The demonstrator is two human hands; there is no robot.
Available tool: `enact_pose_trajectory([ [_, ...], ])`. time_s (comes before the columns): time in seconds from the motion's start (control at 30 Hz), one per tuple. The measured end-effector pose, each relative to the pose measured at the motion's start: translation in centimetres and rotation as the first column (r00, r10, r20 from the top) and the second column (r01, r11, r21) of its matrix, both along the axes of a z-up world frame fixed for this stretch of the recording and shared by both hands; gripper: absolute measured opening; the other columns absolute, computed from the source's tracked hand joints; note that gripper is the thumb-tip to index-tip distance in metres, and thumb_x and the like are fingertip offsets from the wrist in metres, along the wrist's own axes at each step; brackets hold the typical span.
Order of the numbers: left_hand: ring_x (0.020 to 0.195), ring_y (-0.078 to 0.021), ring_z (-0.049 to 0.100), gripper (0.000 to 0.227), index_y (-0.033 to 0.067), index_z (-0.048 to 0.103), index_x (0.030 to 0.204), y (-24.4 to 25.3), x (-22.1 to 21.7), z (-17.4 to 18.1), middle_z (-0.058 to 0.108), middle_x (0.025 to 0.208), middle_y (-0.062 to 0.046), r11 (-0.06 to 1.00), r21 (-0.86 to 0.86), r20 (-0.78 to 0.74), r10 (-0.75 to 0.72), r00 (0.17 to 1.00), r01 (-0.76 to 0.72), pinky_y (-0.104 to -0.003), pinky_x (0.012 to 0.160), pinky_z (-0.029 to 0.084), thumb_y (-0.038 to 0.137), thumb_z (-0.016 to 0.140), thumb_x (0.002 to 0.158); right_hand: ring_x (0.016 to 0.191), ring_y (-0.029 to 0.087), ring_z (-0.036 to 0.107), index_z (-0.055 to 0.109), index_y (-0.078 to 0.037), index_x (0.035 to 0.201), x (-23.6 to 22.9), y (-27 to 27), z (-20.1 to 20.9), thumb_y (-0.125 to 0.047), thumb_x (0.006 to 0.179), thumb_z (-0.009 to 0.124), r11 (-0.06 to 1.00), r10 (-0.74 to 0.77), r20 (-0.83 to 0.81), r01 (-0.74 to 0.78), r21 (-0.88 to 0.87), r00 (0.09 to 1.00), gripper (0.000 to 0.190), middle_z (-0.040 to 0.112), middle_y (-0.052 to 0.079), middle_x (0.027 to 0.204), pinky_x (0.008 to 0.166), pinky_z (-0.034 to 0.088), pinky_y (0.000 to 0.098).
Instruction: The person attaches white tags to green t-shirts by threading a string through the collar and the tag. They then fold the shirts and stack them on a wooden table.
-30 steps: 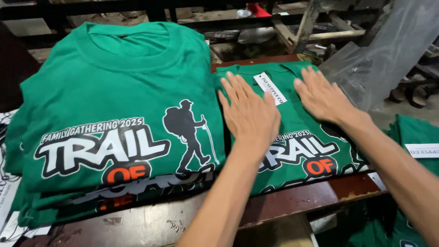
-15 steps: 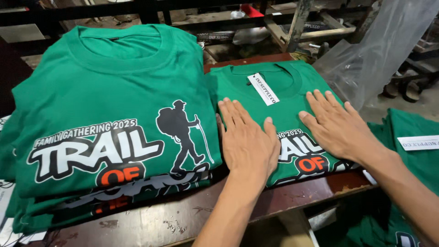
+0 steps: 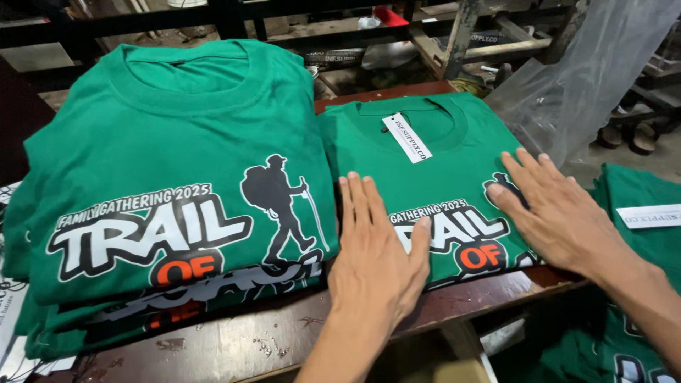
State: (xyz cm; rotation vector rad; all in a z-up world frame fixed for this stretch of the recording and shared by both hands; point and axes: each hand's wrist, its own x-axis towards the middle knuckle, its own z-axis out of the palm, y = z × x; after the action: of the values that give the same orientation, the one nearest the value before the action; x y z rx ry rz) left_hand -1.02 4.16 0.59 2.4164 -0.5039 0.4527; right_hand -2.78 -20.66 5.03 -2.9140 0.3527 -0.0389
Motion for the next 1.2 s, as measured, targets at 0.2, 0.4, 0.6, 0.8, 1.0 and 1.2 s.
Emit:
enact_pose_trajectory([
  [0.2,0.159,-0.0472,0.011,0.078,-0.0147,0.024,0.157,-1.7,1.5,-1.0,0.020,0.166,-0.037,0.985,0.126,0.124,0.105,0.987,-0.121,-0.052,0.128,0.010,0.044,0.038,0.108,0.164,0.030,0.005,0.022,-0.023,0.166,0.2,-1.2,0.4,-0.054,0.103,0.026,0.998,0.012,0.054,-0.015,0.061,0.998,0.071,0.011,0.009,0.176,0.127,0.009,0.0595],
  [0.4,0.156,-0.0376,0.030,0.089,-0.0062,0.037,0.157,-4.6,1.1,-1.7,0.039,0.163,-0.027,0.954,0.204,0.246,0.167,0.955,-0.219,-0.053,0.127,0.018,0.064,0.031,0.103,0.164,0.020,0.007,0.022,-0.036,0.166,0.2,3.5,0.3,-0.065,0.098,0.027,0.996,0.082,0.028,-0.081,-0.030,0.996,0.074,0.015,-0.002,0.176,0.126,0.006,0.0602],
  [0.6,0.157,-0.0410,0.025,0.090,-0.0037,0.035,0.158,-4.4,0.8,-1.8,0.036,0.164,-0.027,0.945,0.213,0.239,0.195,0.951,-0.247,-0.052,0.129,0.014,0.067,0.030,0.102,0.158,0.029,0.025,0.030,-0.002,0.161,1.3,-3.2,-4.0,-0.047,0.108,0.032,0.880,0.440,0.238,-0.363,-0.307,0.866,0.069,0.037,0.014,0.165,0.133,0.010,0.0437],
  [0.8,0.156,-0.0494,0.018,0.096,-0.0044,0.031,0.159,-4.2,1.0,0.2,0.032,0.164,-0.029,0.963,0.177,0.147,0.179,0.973,-0.203,-0.064,0.124,0.010,0.070,0.037,0.098,0.161,0.030,0.016,0.031,-0.007,0.161,1.9,-1.9,-2.3,-0.058,0.103,0.037,0.976,0.215,0.177,-0.207,-0.063,0.960,0.077,0.029,0.017,0.169,0.131,0.010,0.0445],
  [1.0,0.158,-0.0439,0.018,0.102,-0.0040,0.034,0.158,-4.4,3.1,-1.4,0.033,0.165,-0.028,0.933,0.203,0.180,0.261,0.948,-0.296,-0.058,0.126,0.014,0.077,0.034,0.096,0.162,0.033,0.013,0.029,-0.017,0.164,3.4,-0.2,-0.7,-0.065,0.101,0.032,0.994,0.110,0.089,-0.109,-0.007,0.990,0.079,0.020,0.016,0.173,0.129,0.012,0.0482],
  [1.2,0.157,-0.0462,0.021,0.104,-0.0057,0.034,0.158,-4.9,4.0,-1.2,0.034,0.164,-0.029,0.945,0.160,0.113,0.270,0.956,-0.286,-0.060,0.123,0.017,0.076,0.040,0.093,0.161,0.038,0.016,0.028,-0.017,0.164,4.7,-0.7,-0.2,-0.065,0.100,0.033,0.991,0.133,0.070,-0.133,-0.012,0.989,0.081,0.020,0.018,0.173,0.127,0.015,0.0552],
])
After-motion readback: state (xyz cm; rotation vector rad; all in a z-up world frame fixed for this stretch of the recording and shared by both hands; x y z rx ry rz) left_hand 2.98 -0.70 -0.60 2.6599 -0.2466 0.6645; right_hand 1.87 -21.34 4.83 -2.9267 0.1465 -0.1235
